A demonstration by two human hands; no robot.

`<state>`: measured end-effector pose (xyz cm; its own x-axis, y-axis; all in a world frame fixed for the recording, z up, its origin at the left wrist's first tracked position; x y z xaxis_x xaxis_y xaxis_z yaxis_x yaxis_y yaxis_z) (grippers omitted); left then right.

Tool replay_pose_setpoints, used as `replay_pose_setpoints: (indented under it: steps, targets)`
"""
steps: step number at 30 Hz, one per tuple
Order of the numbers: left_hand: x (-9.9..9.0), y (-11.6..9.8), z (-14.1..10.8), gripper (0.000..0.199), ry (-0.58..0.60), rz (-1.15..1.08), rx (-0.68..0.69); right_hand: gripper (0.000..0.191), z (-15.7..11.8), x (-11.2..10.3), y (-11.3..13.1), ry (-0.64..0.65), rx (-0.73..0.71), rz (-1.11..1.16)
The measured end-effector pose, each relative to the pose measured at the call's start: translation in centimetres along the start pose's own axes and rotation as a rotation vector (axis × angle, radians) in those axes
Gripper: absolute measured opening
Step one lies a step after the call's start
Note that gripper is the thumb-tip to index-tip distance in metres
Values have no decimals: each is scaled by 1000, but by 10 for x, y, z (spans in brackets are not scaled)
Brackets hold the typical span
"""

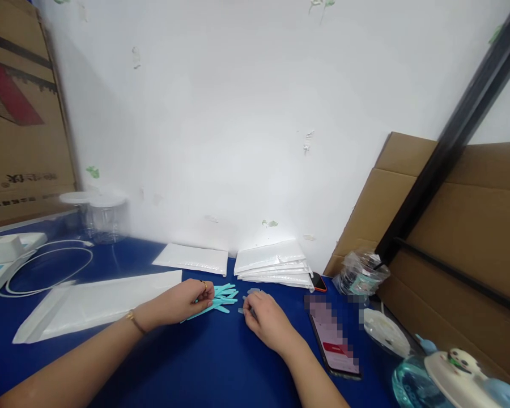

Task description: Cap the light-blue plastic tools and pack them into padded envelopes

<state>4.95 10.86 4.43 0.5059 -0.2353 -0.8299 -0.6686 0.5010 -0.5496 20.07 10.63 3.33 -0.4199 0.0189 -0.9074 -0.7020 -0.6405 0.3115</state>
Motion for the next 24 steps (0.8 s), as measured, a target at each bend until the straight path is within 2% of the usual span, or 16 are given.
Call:
replay_pose_setpoints:
  steps: [6,10,13,19,24]
  targets:
    - [1,-1,0,20,1,-38,28,19,0,0,-25,-55,215,577]
    - [1,0,0,22,9,-63,22,29,0,5,-41,-159,296,804]
    - [3,0,0,23,22,-80,18,30,0,5,-43,-196,319,828]
    - [7,0,2,22,29,-90,21,26,1,5,-32,-174,278,713]
    - [18,-6,0,19,63,-90,11,16,2,7,-20,-125,248,598]
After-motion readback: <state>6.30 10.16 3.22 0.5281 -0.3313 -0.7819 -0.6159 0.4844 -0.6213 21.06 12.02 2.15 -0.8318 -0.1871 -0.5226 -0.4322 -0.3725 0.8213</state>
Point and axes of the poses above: each hand's wrist, its own z-axis towards the middle knuckle, its own x-axis out of the palm, y = z × x, the point moved 9 cm from there along z, towards the middle knuckle, and after that the axes turned 5 degrees about -z, right-handed, at the moved point
